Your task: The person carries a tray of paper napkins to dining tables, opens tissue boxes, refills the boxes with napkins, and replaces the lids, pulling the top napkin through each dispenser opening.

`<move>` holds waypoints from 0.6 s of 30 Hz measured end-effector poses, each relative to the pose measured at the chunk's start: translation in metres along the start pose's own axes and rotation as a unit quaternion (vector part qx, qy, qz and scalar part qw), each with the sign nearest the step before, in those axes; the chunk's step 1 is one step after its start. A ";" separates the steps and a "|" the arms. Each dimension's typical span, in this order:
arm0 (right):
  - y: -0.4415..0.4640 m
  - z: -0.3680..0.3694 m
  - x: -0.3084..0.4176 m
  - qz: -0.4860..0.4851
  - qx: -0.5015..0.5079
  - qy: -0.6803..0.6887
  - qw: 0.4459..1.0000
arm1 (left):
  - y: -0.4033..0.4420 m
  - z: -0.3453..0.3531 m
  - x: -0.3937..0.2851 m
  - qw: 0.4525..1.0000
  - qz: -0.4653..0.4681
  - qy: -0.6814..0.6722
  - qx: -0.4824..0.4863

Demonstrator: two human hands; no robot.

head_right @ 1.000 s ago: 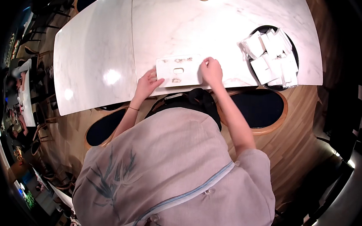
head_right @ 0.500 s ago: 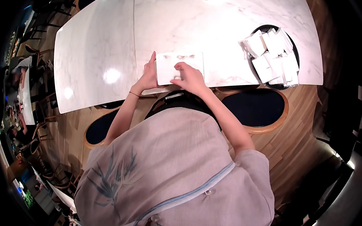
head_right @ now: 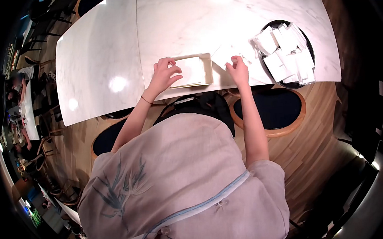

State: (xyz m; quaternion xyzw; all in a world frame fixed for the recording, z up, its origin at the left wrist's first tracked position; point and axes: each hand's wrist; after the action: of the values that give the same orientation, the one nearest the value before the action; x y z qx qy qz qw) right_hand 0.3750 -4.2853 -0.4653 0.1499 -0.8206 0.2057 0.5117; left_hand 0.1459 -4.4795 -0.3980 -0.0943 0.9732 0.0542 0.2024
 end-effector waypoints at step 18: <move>-0.021 -0.026 0.057 -0.298 0.114 0.058 0.946 | -0.005 0.017 -0.095 0.973 0.222 0.021 0.059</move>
State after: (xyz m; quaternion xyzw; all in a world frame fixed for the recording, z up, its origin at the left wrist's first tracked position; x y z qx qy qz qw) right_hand 0.3798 -4.2930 -0.3996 0.4324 -0.6790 0.1443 0.5755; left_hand 0.2385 -4.4663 -0.3756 0.1352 0.9754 0.0382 0.1699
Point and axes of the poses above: each hand's wrist, its own y-axis towards the middle knuckle, its own z-axis out of the palm, x = y × z, and after that the axes turned 10 degrees about y, right-handed
